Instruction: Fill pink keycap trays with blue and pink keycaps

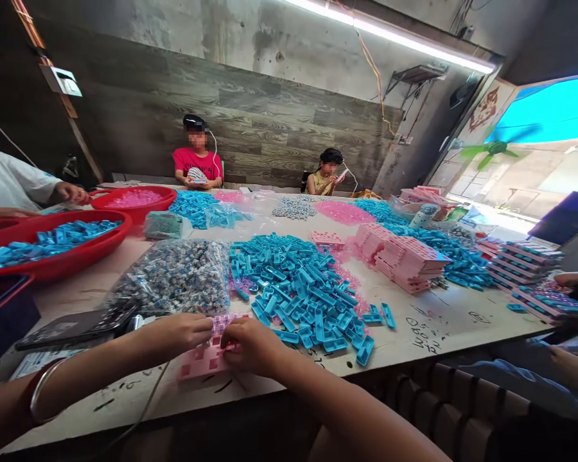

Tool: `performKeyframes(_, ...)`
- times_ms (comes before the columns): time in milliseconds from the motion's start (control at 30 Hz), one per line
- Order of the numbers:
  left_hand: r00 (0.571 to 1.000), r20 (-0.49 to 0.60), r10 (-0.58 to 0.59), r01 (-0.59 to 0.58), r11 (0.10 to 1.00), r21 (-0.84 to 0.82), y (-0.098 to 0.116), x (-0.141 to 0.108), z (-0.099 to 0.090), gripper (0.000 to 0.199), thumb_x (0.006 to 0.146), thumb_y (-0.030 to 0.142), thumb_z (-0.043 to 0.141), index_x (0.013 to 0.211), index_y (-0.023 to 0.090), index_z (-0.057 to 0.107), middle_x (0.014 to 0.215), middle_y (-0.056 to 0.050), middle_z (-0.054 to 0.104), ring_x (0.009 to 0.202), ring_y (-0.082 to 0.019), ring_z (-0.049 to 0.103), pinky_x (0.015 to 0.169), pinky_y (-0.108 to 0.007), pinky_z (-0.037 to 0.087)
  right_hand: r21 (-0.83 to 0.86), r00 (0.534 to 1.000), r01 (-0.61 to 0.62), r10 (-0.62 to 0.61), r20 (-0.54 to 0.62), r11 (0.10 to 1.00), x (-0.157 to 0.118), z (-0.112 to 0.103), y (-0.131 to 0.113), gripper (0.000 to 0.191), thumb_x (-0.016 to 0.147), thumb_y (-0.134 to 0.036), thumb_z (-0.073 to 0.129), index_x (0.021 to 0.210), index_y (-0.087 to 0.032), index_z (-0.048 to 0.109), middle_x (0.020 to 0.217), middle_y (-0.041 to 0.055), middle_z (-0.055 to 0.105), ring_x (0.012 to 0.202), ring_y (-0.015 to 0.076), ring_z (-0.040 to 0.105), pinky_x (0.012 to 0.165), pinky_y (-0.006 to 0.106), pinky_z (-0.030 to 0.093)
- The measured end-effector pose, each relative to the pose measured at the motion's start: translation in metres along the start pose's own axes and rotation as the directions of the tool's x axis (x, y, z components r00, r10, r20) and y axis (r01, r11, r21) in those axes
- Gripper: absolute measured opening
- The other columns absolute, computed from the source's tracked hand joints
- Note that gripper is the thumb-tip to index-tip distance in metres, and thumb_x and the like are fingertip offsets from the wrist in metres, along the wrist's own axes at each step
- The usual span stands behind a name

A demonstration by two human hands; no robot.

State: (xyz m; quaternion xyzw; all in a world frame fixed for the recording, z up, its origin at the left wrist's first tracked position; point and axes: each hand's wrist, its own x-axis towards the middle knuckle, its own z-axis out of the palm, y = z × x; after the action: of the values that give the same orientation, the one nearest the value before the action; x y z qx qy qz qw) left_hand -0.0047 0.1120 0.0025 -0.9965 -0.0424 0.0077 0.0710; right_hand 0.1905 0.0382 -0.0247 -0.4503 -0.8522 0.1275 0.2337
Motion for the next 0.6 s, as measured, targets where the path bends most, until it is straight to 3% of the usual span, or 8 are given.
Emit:
performKeyframes(167,0.995,-0.077,0.066,-0.057,0.992,0.117,0.0017,0.0016,0.0024,0.012,0.082,0.004,0.055,0.083,0.012,0.063,0.083,-0.004,0.062,0.073,-0.016,0.056,0.065,-0.026,0.042,0.02,1.0,0.004,-0.004,-0.015,1.0,-0.0003,0.0,0.0003,0.016,0.063,-0.006,0.063,0.076,-0.016,0.064,0.072,0.0017,0.065,0.068,0.0145,0.058,0.063,0.022,0.042)
performKeyframes(333,0.989,-0.109,0.101,-0.089,0.99,0.109,0.0009,0.0018,0.005,0.012,0.081,0.002,0.054,0.082,0.012,0.062,0.085,-0.004,0.062,0.077,-0.017,0.057,0.068,-0.026,0.043,0.023,1.0,0.008,-0.008,-0.016,1.0,-0.0001,-0.0003,0.0001,0.016,0.063,-0.005,0.063,0.075,-0.016,0.064,0.071,0.0016,0.065,0.07,0.0155,0.058,0.064,0.023,0.043)
performKeyframes(467,0.991,-0.128,0.027,-0.034,0.998,-0.06,-0.0029,-0.0015,0.0056,0.016,0.081,0.001,0.054,0.086,0.015,0.06,0.089,-0.004,0.062,0.081,-0.016,0.057,0.072,-0.025,0.043,0.044,0.998,-0.01,0.012,-0.062,0.999,-0.0001,0.0009,-0.0018,0.018,0.062,-0.005,0.063,0.076,-0.017,0.064,0.072,0.0014,0.065,0.069,0.0149,0.058,0.063,0.023,0.043)
performKeyframes(600,0.977,-0.08,-0.2,0.156,0.913,-0.378,-0.0053,-0.0068,-0.001,0.016,0.079,0.014,0.061,0.093,0.016,0.055,0.092,-0.002,0.059,0.078,-0.014,0.056,0.065,-0.022,0.041,0.094,0.979,-0.013,0.032,-0.201,0.995,0.0059,0.0069,-0.005,0.02,0.067,-0.006,0.063,0.083,-0.018,0.064,0.077,0.0023,0.065,0.072,0.015,0.059,0.066,0.023,0.045)
